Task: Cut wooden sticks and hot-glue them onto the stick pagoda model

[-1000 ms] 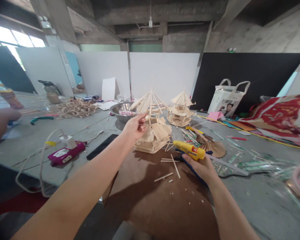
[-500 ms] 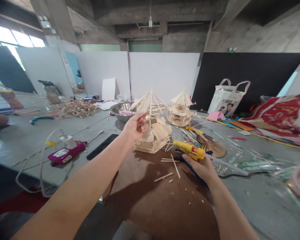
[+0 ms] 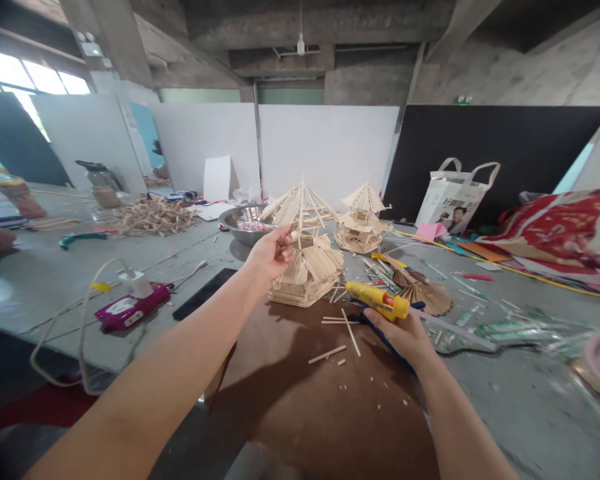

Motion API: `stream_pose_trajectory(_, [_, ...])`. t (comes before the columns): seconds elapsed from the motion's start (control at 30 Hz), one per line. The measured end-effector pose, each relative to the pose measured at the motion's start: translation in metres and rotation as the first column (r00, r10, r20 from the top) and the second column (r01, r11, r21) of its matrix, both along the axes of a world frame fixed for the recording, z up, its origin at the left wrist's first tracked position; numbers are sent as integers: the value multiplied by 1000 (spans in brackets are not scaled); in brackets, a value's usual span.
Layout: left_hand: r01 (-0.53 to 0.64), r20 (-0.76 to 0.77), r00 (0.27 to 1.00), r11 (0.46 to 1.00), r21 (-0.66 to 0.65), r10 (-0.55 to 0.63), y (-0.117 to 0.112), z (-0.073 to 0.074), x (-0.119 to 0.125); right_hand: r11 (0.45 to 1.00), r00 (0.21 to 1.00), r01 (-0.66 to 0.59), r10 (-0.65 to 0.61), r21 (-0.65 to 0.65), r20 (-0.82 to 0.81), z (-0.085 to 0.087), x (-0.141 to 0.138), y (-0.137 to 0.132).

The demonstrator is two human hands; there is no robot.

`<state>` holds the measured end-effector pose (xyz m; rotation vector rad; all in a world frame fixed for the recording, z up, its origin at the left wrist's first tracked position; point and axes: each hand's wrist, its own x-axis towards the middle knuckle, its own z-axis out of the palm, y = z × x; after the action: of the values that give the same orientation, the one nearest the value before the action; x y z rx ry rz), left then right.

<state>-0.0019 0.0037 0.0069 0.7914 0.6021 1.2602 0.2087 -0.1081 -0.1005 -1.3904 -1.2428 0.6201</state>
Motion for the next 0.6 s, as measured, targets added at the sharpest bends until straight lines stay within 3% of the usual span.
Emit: stream_pose_trajectory(0.6, [-14,13,1000,998,60,13,3,-4,1,1000,1000,-10,10,1,-6,5,-3,-2])
